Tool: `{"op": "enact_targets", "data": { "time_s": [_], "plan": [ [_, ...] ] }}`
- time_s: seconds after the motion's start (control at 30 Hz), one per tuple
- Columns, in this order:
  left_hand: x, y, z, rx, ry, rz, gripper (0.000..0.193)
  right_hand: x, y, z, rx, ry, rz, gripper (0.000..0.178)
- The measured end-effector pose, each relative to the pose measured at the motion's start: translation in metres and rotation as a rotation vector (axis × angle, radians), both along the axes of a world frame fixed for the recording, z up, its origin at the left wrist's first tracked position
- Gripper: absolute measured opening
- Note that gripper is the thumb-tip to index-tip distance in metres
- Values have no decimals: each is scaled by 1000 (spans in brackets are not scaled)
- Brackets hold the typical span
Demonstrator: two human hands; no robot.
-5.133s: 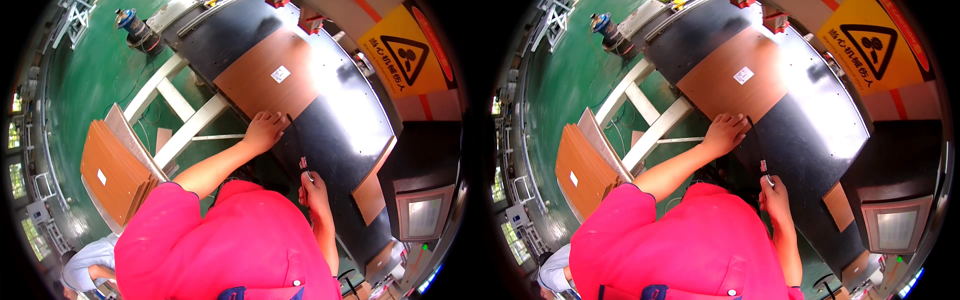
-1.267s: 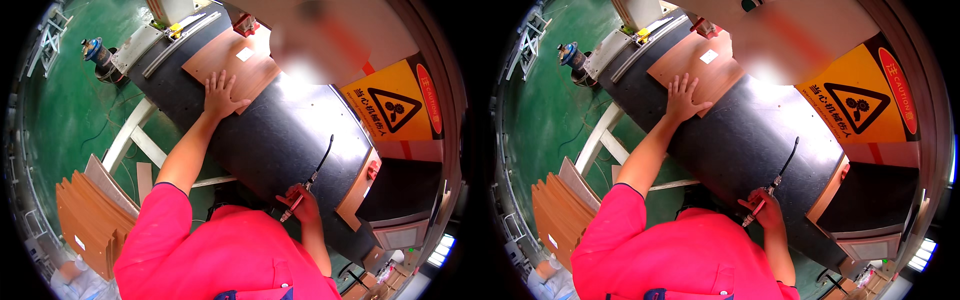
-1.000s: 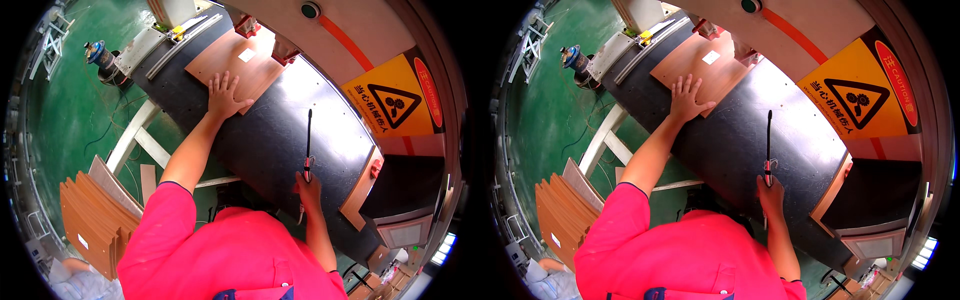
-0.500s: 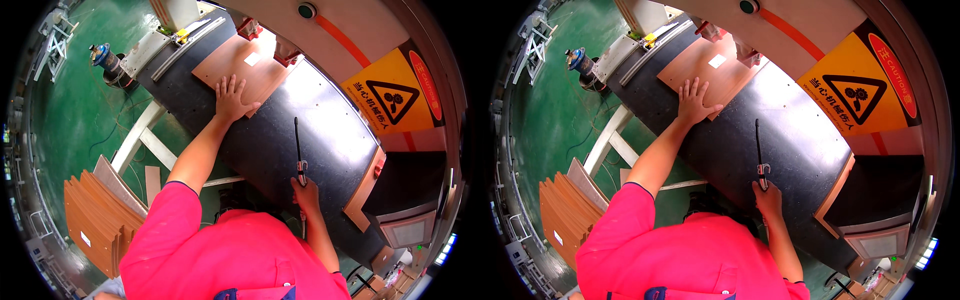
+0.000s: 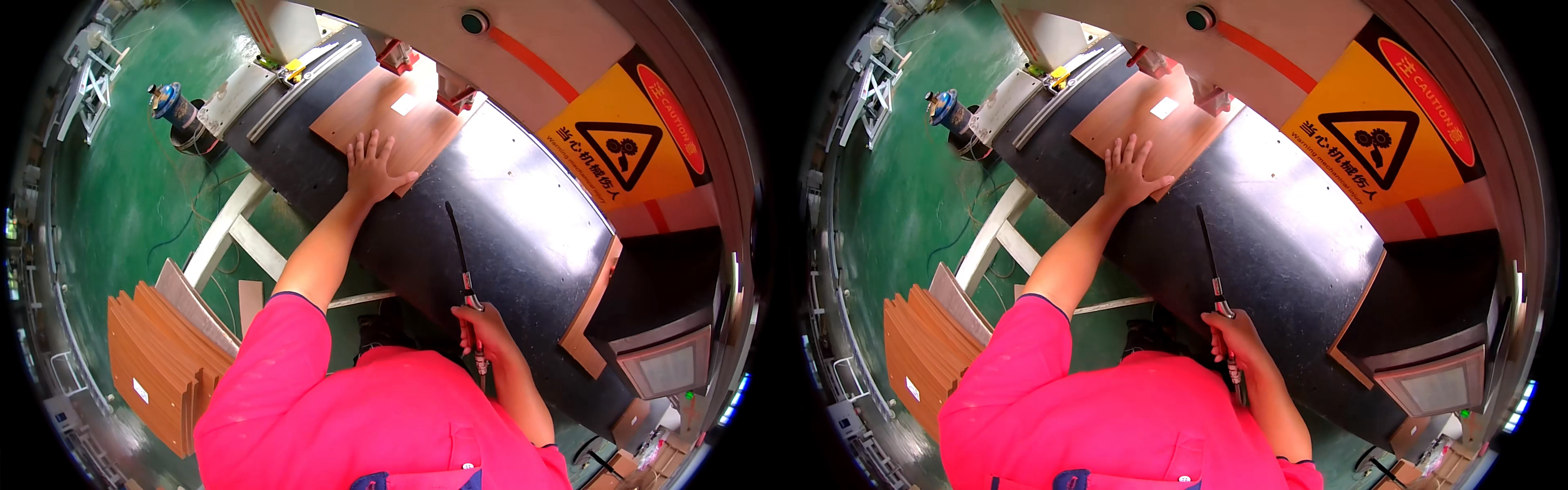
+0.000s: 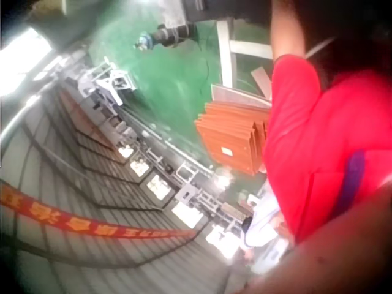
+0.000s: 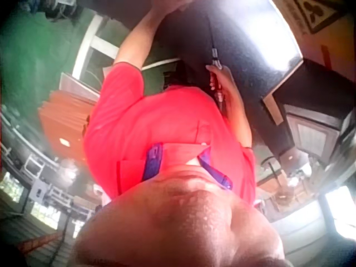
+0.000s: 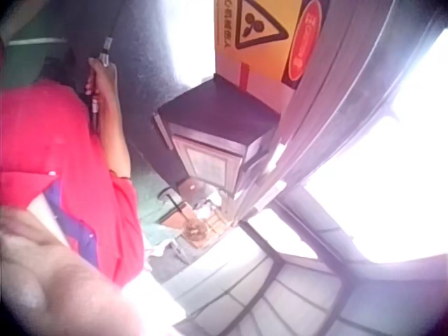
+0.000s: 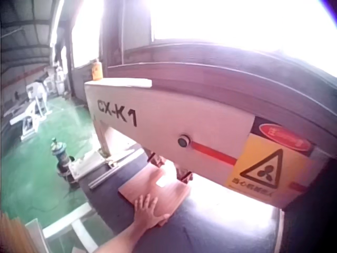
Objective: The person carries wooden panels to a machine, inserts them into the machine to be drilled, and stacks the processed panels onto a table.
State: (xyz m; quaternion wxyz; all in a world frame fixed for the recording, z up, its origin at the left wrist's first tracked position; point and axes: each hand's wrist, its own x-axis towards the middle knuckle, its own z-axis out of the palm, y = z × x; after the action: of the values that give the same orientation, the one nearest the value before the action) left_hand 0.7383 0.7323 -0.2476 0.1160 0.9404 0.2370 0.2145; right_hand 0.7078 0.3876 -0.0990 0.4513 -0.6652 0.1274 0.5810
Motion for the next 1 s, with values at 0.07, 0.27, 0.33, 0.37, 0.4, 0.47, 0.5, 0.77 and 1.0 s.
{"op": "enact_targets", "data": {
  "time_s": [0.07, 0.27, 0.33, 0.37, 0.4, 0.47, 0.5, 0.77, 1.0],
  "plan": [
    [0, 0, 0, 3, 10, 0, 93, -2, -5, 1, -10, -14, -3, 31],
    [2, 0, 2, 6, 62, 0, 93, -12, -27, -9, 73, -86, -139, 30],
    [1, -1, 4, -6, 92, 6, 93, -11, -35, -2, -2, -61, -113, 29],
    [1, -1, 5, -3, 91, -4, 93, -15, -40, -4, 0, -63, -124, 29],
    [1, -1, 6, -5, 100, -4, 94, -20, -45, -8, 36, -67, -175, 29],
    [1, -1, 7, -4, 107, -15, 94, -24, -55, -8, 73, -73, -236, 29],
    [1, 1, 5, 6, 128, -4, 95, -24, -62, -5, 24, -57, -206, 28],
    [5, 4, 11, -21, 226, -14, 100, -50, -108, -2, 33, 23, -128, 27],
    [11, 1, 28, -93, 372, 5, 104, -79, -128, 1, 47, -37, -131, 28]
  ]
}}
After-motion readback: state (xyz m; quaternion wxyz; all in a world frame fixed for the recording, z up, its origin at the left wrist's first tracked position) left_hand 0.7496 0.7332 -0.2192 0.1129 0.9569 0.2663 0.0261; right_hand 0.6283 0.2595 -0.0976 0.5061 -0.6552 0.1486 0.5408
